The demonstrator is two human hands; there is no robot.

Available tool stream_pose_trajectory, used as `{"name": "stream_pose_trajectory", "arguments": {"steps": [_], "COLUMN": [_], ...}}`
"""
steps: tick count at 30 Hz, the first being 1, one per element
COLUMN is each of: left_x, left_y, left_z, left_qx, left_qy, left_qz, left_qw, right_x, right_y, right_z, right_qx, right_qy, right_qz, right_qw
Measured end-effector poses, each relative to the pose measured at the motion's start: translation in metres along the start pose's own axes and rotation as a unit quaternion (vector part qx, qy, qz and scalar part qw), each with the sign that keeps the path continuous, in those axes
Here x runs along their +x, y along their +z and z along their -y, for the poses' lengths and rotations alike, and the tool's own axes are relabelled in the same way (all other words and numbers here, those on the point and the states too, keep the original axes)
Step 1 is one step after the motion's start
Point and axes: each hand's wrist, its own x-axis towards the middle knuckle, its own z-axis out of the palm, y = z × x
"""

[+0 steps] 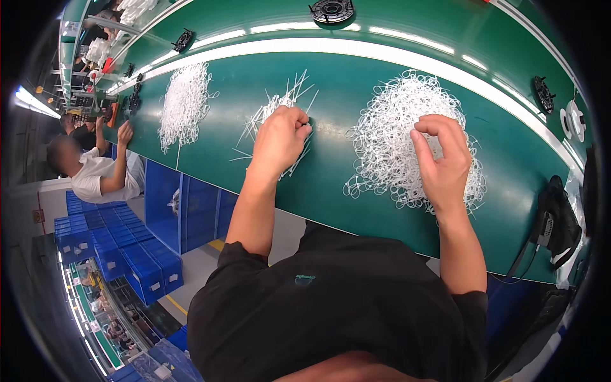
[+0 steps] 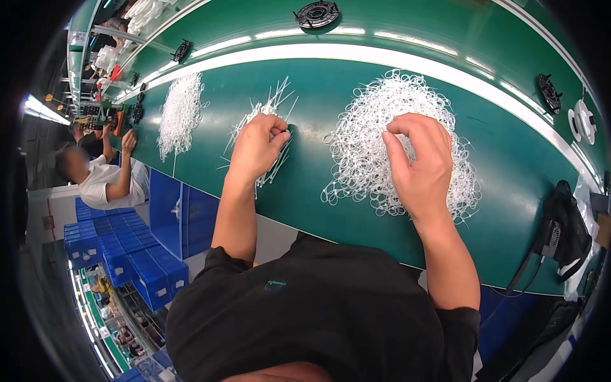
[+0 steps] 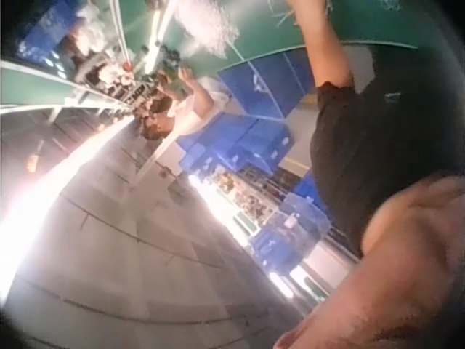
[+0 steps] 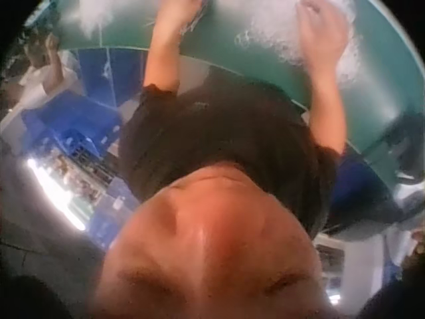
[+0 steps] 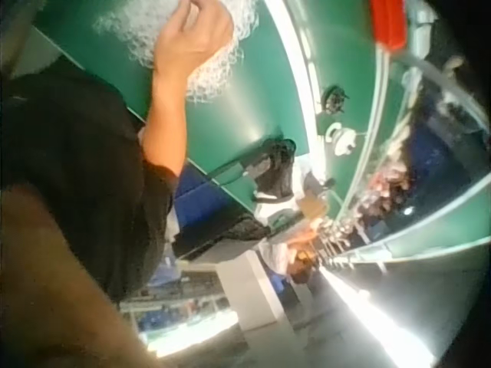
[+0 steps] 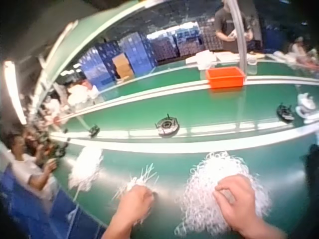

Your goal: The person repeatedly picks up white plastic cable ties and small white rubber bands from a green workbench. They thread the rubber bands onto the cable ties by hand and place the assembled units into a small white container. The process is repetitive and performed one at a time.

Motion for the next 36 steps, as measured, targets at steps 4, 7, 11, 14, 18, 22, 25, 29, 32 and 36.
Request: {"name": "stream_pose_trajectory", "arguments": {"steps": [4, 7, 11, 14, 18, 22, 25, 29, 32, 36], "left_x": [0.002, 0.004, 0.005, 0.006, 0.013, 0.016, 0.011, 0.004, 0.003, -0.002], "left_y": [0.003, 0.005, 0.006, 0.002, -0.01, -0.019, -0.01, 0.017, 0.03, 0.043], "left_z": [0.0, 0.001, 0.003, 0.0, -0.007, -0.021, -0.04, -0.072, -0.077, -0.077], "left_qx": [0.022, 0.042, 0.035, -0.008, -0.15, -0.341, -0.532, -0.678, -0.699, -0.696], "left_qy": [0.009, 0.018, 0.035, 0.039, 0.02, 0.032, 0.078, 0.041, 0.016, 0.003], "left_qz": [-0.002, 0.008, 0.011, -0.006, -0.059, -0.044, 0.034, 0.131, 0.148, 0.154], "left_qw": [1.0, 0.999, 0.999, 0.999, 0.987, 0.938, 0.842, 0.723, 0.699, 0.701], "right_x": [0.0, 0.0, 0.0, 0.0, 0.0, 0.0, -0.003, -0.007, -0.011, -0.011], "right_y": [0.001, 0.001, 0.0, 0.001, 0.001, 0.001, 0.004, 0.005, 0.009, 0.011], "right_z": [0.0, 0.001, 0.002, 0.002, 0.003, 0.007, 0.01, 0.017, 0.017, 0.011], "right_qx": [0.005, 0.007, 0.009, 0.009, 0.021, 0.059, 0.107, 0.175, 0.177, 0.14], "right_qy": [-0.003, -0.009, -0.019, -0.025, -0.03, -0.041, -0.067, -0.036, -0.02, -0.053], "right_qz": [0.005, 0.008, 0.016, 0.018, 0.011, 0.004, 0.012, 0.073, 0.084, 0.037], "right_qw": [1.0, 1.0, 1.0, 0.999, 0.999, 0.997, 0.992, 0.981, 0.98, 0.988]}}
